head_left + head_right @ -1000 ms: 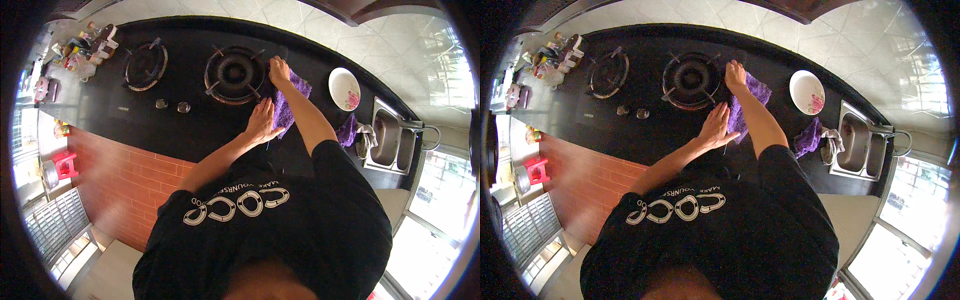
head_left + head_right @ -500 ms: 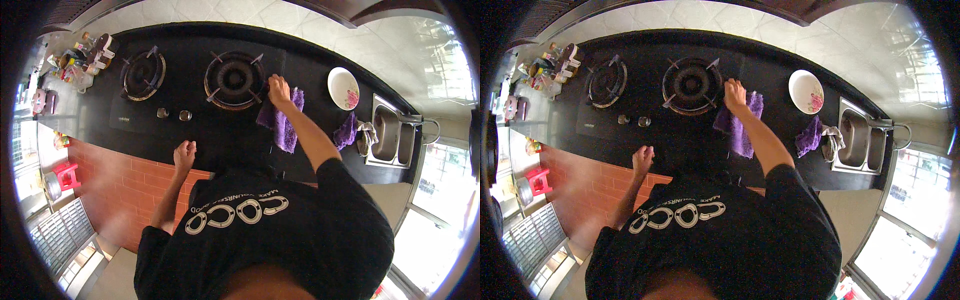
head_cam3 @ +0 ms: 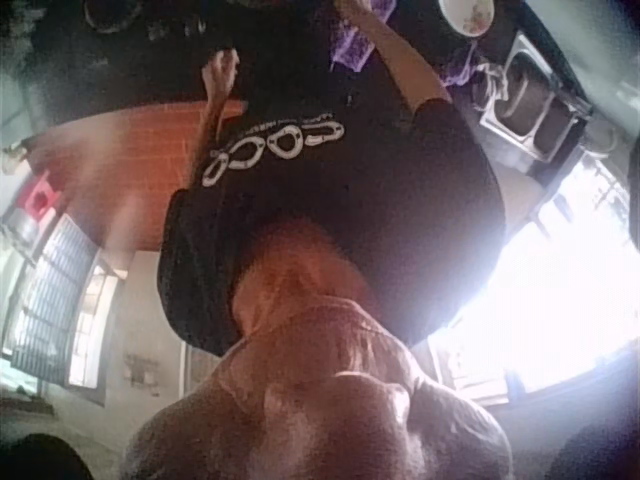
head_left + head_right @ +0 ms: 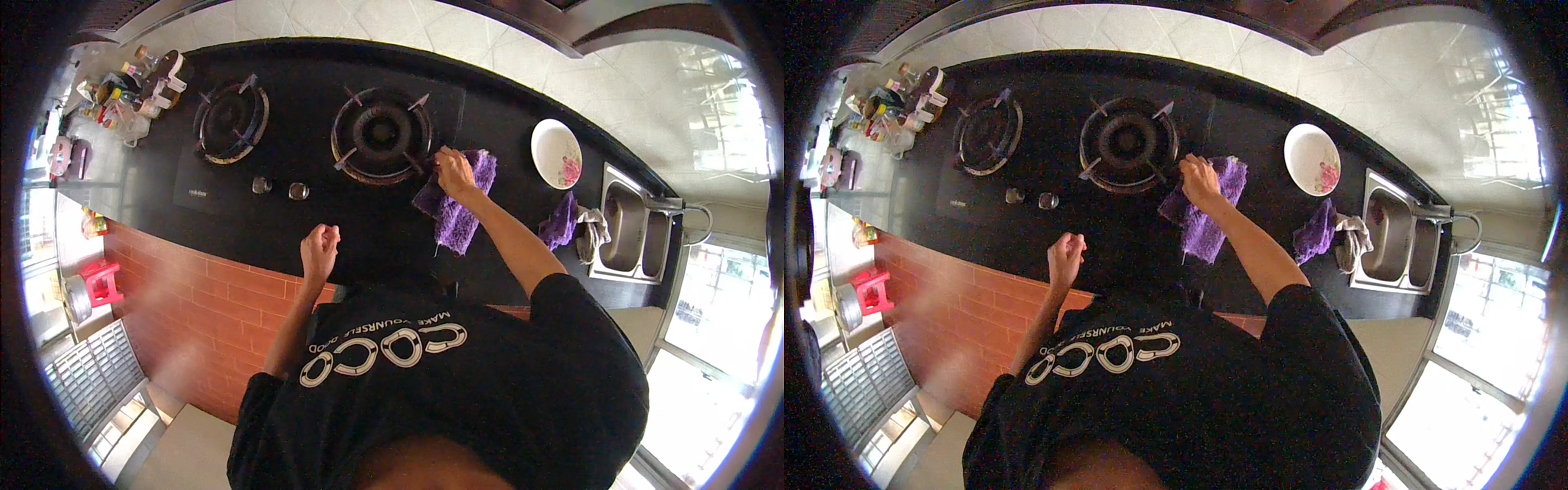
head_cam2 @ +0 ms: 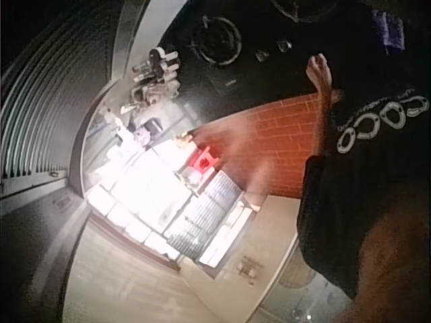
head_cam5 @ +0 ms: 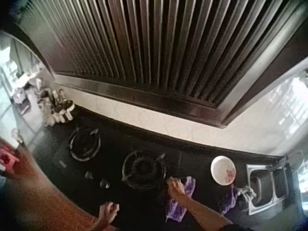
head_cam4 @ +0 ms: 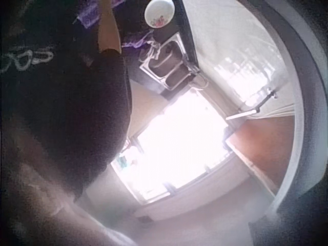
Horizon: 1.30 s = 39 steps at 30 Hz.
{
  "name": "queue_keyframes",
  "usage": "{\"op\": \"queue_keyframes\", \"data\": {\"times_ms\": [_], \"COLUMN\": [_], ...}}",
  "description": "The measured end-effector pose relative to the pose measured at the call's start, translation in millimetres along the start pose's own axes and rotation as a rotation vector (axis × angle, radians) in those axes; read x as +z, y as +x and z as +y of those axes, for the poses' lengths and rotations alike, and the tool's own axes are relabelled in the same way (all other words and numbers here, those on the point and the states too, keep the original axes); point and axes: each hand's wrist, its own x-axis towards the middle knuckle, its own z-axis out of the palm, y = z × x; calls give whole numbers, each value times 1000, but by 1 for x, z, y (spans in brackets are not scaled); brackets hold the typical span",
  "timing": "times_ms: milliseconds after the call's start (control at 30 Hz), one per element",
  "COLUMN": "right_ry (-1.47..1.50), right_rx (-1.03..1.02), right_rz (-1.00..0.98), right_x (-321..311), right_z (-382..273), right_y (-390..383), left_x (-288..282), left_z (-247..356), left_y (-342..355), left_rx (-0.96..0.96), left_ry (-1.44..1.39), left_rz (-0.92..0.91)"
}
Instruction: The person wipes the black stovetop surface with a purple cloth, moving around the burners and grates. The person repeatedly wipes different areas of the stovetop, including around the burner grates and the flat surface between them.
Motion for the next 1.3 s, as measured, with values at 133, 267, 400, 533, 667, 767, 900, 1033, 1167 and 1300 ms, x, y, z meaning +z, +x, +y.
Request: {"op": "queue_keyframes", "data": {"times_ms": [133, 267, 400, 533, 667, 767, 900, 1033, 1167, 1300], "right_ry": [-44, -73, 9, 64, -7, -33, -38, 52, 59, -17], "right_rx": [-26, -79, -108, -14, -23, 51, -46, -121, -56, -169], "right_rz": [131, 252, 206, 133, 210, 108, 304, 25, -115, 352], "right_x": [-1, 3, 2, -5, -8, -7, 1, 0, 9, 7], "right_z": [14, 19, -2, -12, 4, 19, 23, 20, 7, 17], "right_y": [48, 60, 9, -1, 46, 80, 88, 27, -24, 20], "left_x": [10, 21, 19, 9, 6, 11, 20, 18, 12, 12], "left_z": [5, 6, -1, -11, -9, -3, 1, -6, -13, -10], "left_y": [-2, -7, -11, -12, -13, -19, -29, -28, -20, -19], "left_rx": [27, 92, 103, -16, -49, -151, 23, 26, -51, -97], "left_ry": [-44, 25, 47, -19, -55, -104, -43, -27, -14, -73], "left_rz": [-65, -84, -65, -34, 6, -38, -56, -46, -75, -93]}}
